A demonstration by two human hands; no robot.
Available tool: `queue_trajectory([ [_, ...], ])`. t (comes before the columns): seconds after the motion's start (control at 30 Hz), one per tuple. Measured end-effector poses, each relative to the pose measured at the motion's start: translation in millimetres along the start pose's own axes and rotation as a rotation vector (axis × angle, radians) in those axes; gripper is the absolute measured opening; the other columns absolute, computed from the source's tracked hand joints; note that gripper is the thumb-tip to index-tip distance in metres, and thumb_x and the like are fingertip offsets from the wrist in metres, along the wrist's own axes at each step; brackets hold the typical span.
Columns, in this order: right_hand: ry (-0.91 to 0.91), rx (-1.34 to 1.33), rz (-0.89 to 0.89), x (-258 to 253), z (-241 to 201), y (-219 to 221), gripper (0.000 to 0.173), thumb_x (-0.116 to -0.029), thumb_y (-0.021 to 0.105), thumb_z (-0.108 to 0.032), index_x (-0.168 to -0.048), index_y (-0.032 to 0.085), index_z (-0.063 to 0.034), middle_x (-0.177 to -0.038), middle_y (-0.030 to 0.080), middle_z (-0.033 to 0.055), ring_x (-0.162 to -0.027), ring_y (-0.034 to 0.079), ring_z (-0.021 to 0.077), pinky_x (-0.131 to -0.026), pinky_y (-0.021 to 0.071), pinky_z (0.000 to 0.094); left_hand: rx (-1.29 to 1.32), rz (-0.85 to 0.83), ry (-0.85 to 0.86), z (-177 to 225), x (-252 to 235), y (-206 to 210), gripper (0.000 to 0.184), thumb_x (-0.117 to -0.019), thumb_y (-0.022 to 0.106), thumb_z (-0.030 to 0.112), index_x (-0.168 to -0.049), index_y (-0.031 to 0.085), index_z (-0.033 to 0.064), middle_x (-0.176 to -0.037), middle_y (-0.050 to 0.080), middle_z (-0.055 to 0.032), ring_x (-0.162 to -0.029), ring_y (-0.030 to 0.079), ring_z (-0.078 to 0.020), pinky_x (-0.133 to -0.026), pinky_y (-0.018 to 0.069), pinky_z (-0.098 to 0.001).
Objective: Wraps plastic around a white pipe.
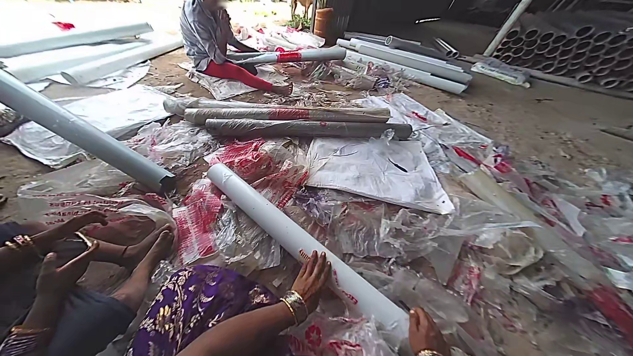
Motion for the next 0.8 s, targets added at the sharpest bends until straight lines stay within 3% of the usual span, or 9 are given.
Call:
queue_trajectory([
  [0.07,0.003,-0.001,-0.008,-1.1,0.0,0.8,0.035,-0.1073,0.044,-0.014,-0.12,0.068,0.0081,-0.123,0.068,0.0316,-0.12,0.064,0.0498,-0.101,0.0437,0.0685,-0.019,0.034,0.068,16.8,13.3,13.1,0.069,-0.0948,0.063,0.006,-0.158,0.037,-0.0004,-0.167,0.024,-0.0285,-0.155,0.025,-0.0463,-0.121,0.0344,-0.0539],
  [0.2,0.032,0.02,-0.017,-6.2,-1.5,2.2,0.035,-0.1088,0.045,-0.016,-0.121,0.068,0.006,-0.125,0.068,0.029,-0.121,0.064,0.0466,-0.104,0.0432,0.0664,-0.024,-0.125,0.18,45.1,36.6,36.3,0.059,-0.1006,0.055,0.006,-0.156,0.038,-0.0051,-0.167,0.02,-0.032,-0.156,0.023,-0.0448,-0.122,0.032,-0.0513],
  [0.27,0.05,0.023,-0.043,-5.2,-2.4,1.2,0.035,-0.1094,0.044,-0.016,-0.123,0.068,0.0054,-0.127,0.068,0.0286,-0.122,0.063,0.0456,-0.104,0.0429,0.0656,0.032,-0.226,0.208,49.9,39.7,34.7,0.048,-0.1038,0.051,0.007,-0.151,0.047,-0.0032,-0.166,0.021,-0.0342,-0.156,0.023,-0.0441,-0.124,0.029,-0.0516],
  [0.33,0.067,0.029,-0.08,-7.1,-2.3,-0.8,0.036,-0.1103,0.043,-0.017,-0.125,0.067,0.0048,-0.129,0.067,0.0278,-0.124,0.063,0.0442,-0.106,0.0421,0.0646,0.073,-0.271,0.231,47.1,32.8,21.1,0.036,-0.1029,0.051,0.004,-0.137,0.061,-0.0029,-0.164,0.028,-0.0322,-0.153,0.031,-0.0435,-0.123,0.0295,-0.0537],
  [0.43,0.088,0.03,-0.144,-12.6,-2.3,-3.6,0.038,-0.1109,0.041,-0.019,-0.129,0.065,0.0042,-0.133,0.065,0.0269,-0.127,0.061,0.0432,-0.108,0.0414,0.0633,0.11,-0.088,0.183,26.3,5.7,-11.6,0.031,-0.0973,0.054,-0.001,-0.123,0.071,0.0019,-0.141,0.062,-0.0184,-0.134,0.057,-0.0376,-0.112,0.0421,-0.0555],
  [0.5,0.106,0.035,-0.188,-16.0,-3.4,-4.6,0.039,-0.1116,0.04,-0.02,-0.132,0.063,0.0029,-0.135,0.065,0.026,-0.13,0.06,0.0422,-0.11,0.0408,0.0619,0.136,-0.004,0.049,2.1,-16.2,-33.0,0.033,-0.0992,0.053,0.001,-0.126,0.071,0.0053,-0.138,0.065,-0.0166,-0.133,0.057,-0.0379,-0.111,0.0417,-0.0562],
  [0.6,0.132,0.038,-0.242,-20.8,-3.9,-6.4,0.039,-0.1121,0.039,-0.02,-0.132,0.063,0.0034,-0.136,0.064,0.0272,-0.131,0.059,0.042,-0.111,0.0404,0.0606,0.154,0.028,-0.08,-38.7,-34.8,-51.2,0.036,-0.0996,0.057,0.007,-0.134,0.068,0.0098,-0.148,0.057,-0.0175,-0.142,0.048,-0.0398,-0.117,0.0358,-0.0571],
  [0.7,0.154,0.014,-0.272,-25.5,2.0,-6.6,0.039,-0.1118,0.04,-0.019,-0.132,0.063,0.0045,-0.135,0.064,0.0281,-0.132,0.058,0.043,-0.112,0.0401,0.0605,0.165,0.055,-0.031,-57.2,-34.5,-57.1,0.031,-0.0975,0.065,0.011,-0.128,0.073,0.0087,-0.143,0.061,-0.0191,-0.14,0.051,-0.0406,-0.116,0.0375,-0.0581],
  [0.8,0.178,0.006,-0.307,-26.2,4.8,-5.5,0.04,-0.1125,0.039,-0.021,-0.133,0.062,0.0036,-0.136,0.063,0.0282,-0.132,0.057,0.0435,-0.112,0.0399,0.0614,0.211,0.118,0.059,-53.1,-29.9,-54.9,0.025,-0.0972,0.066,0.011,-0.119,0.077,0.0079,-0.135,0.067,-0.0179,-0.135,0.056,-0.0403,-0.115,0.038,-0.0585],
])
Point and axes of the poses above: each hand's wrist, its own x-axis away from the middle knuckle, its own y-axis out of the palm, z = x × y, the point moved 5 cm from there along -x, towards the middle knuckle
